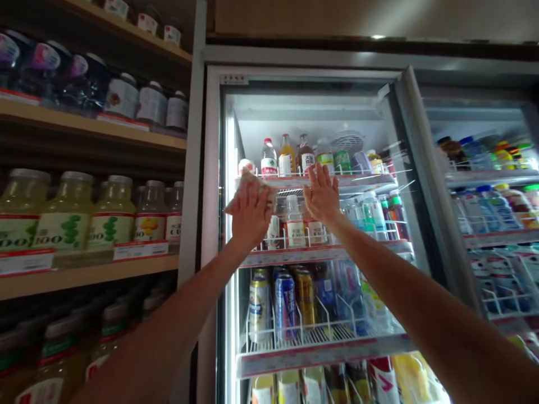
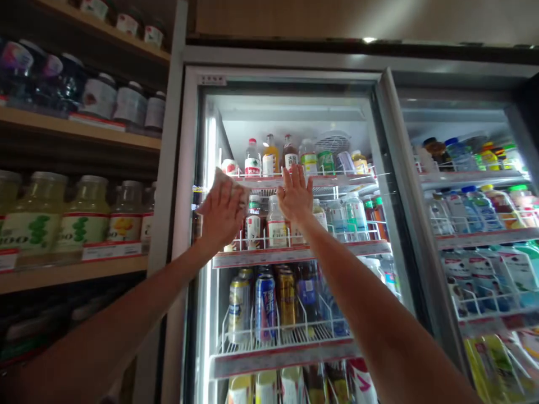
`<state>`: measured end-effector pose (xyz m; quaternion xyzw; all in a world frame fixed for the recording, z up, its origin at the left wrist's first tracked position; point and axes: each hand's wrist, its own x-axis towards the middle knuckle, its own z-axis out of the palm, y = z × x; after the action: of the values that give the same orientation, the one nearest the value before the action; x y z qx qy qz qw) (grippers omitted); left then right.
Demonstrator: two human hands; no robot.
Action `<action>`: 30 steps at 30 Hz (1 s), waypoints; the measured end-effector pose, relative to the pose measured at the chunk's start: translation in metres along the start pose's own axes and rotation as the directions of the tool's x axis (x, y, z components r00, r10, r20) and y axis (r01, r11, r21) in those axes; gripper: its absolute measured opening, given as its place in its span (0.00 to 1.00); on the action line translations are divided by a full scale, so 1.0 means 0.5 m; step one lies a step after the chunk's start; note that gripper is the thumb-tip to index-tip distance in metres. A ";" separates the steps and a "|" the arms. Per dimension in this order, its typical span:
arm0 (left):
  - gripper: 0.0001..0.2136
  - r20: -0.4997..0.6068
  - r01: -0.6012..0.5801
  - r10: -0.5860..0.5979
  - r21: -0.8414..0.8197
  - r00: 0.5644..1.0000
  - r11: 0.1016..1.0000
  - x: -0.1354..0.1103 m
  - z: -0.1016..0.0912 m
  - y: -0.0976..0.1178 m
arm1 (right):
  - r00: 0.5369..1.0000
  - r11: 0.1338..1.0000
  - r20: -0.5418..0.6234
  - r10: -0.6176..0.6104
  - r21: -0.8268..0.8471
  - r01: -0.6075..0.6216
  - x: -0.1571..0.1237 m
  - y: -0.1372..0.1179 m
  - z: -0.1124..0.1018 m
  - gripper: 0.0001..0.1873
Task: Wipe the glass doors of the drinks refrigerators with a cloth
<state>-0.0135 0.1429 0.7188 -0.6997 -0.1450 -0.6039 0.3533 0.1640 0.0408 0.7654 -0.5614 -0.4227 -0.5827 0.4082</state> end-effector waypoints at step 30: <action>0.24 0.129 -0.203 0.206 -0.034 0.970 0.979 -0.242 -0.045 -0.006 | 0.992 0.996 0.100 -0.071 -0.037 0.075 -0.239 -0.057 -0.013 0.29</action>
<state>-0.0596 0.1572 0.6054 -0.7528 -0.0890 -0.5183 0.3960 0.1391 0.0434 0.6449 -0.5817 -0.4506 -0.5774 0.3538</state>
